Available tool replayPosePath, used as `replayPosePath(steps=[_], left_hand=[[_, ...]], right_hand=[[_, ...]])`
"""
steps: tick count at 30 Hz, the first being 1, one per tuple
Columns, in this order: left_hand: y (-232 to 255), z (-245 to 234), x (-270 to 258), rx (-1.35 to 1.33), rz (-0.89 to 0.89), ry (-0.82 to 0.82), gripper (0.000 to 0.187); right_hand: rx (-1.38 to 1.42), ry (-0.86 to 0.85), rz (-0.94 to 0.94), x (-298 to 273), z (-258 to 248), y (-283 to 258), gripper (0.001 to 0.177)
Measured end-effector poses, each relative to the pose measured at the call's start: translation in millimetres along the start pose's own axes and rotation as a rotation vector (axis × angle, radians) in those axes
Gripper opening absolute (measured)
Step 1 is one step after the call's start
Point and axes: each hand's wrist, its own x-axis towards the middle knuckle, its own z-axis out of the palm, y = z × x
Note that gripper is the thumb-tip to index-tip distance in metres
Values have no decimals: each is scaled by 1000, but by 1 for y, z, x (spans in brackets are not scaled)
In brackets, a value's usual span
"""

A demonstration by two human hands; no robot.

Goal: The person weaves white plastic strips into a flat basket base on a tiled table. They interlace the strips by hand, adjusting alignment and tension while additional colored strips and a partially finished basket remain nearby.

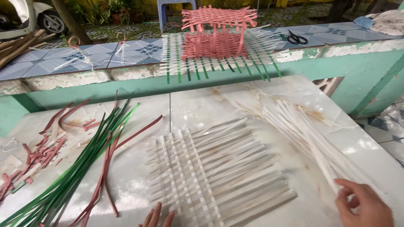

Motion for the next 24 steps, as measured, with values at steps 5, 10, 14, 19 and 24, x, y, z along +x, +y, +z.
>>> replayPosePath(steps=[5,10,14,19,24], left_hand=[[33,-47,29,237,248,171,39],[46,-85,40,185,277,111,38],[48,-92,39,59,191,-19,29],[58,-82,39,39,87,117,26],[61,-76,44,49,112,287,24]], right_hand=[[496,-79,75,-14,5,25,30],[740,-196,45,-44,19,-50,16],[806,-565,536,-58,-13,-176,16],[484,-360,207,-82,27,-200,30],[396,-138,-238,-103,61,-182,53]])
